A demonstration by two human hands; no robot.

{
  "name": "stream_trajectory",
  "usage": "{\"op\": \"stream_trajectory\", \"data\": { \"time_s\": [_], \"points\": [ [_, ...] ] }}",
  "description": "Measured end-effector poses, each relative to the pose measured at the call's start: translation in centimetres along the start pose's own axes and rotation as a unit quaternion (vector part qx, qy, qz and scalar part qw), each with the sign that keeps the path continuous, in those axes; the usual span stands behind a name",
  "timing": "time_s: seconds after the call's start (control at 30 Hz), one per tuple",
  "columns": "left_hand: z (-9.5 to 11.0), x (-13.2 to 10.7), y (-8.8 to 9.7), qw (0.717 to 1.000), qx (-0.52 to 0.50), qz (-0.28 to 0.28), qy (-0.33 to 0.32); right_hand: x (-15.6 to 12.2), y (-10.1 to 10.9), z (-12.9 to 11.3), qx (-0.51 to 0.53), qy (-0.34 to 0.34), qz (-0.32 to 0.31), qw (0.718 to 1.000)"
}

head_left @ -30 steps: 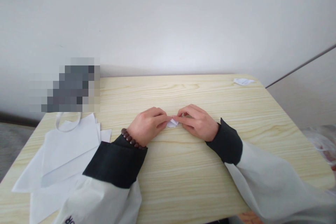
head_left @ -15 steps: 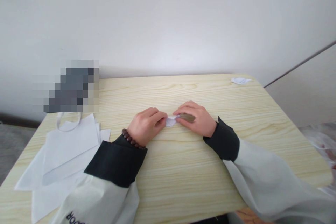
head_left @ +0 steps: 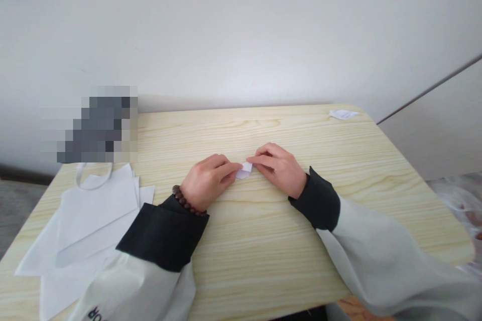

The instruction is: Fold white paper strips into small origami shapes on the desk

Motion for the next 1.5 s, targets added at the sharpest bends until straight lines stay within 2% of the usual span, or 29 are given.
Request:
{"op": "stream_trajectory", "data": {
  "time_s": [0.1, 0.23, 0.33, 0.43, 0.8, 1.03, 1.2, 1.4, 1.5],
  "points": [
    [0.1, 0.1, 0.2, 1.000, 0.012, 0.005, 0.019, 0.2, 0.2, 0.4, -0.004, -0.047, 0.010, 0.999],
    [-0.8, 0.2, 0.4, 0.991, -0.029, -0.004, 0.128, 0.6, 0.5, 1.3, 0.041, -0.135, 0.015, 0.990],
    [-1.6, 0.2, 0.5, 0.981, -0.053, -0.011, 0.189, 0.8, 0.5, 1.2, 0.078, -0.129, -0.010, 0.988],
    [-2.0, 0.2, 0.5, 0.974, -0.060, -0.016, 0.216, 0.9, 0.5, 1.1, 0.095, -0.121, -0.038, 0.987],
    [-1.5, 0.4, -0.1, 0.976, -0.095, -0.064, 0.188, 0.7, 0.2, 1.1, 0.063, -0.122, -0.089, 0.987],
    [-1.5, 0.4, -0.6, 0.977, -0.106, -0.081, 0.166, 0.9, 0.5, 0.7, 0.109, -0.037, -0.130, 0.985],
    [-1.3, 0.5, -0.5, 0.982, -0.095, -0.076, 0.146, 0.8, 0.5, 0.5, 0.100, -0.003, -0.139, 0.985],
    [-1.1, 0.4, -0.4, 0.985, -0.086, -0.056, 0.136, 0.4, 0.2, 0.1, 0.022, 0.014, -0.129, 0.991],
    [-1.0, 0.4, -0.3, 0.987, -0.081, -0.049, 0.129, 0.3, 0.2, 0.1, 0.014, 0.019, -0.119, 0.993]
  ]
}}
Point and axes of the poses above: each hand's wrist, its own x-axis towards the middle knuckle, its own y-axis out of the back of the hand, z = x × y, the point moved 6 cm from there along x, towards the middle knuckle, and after that the axes turned 13 degrees about z, right-handed, at the moved point
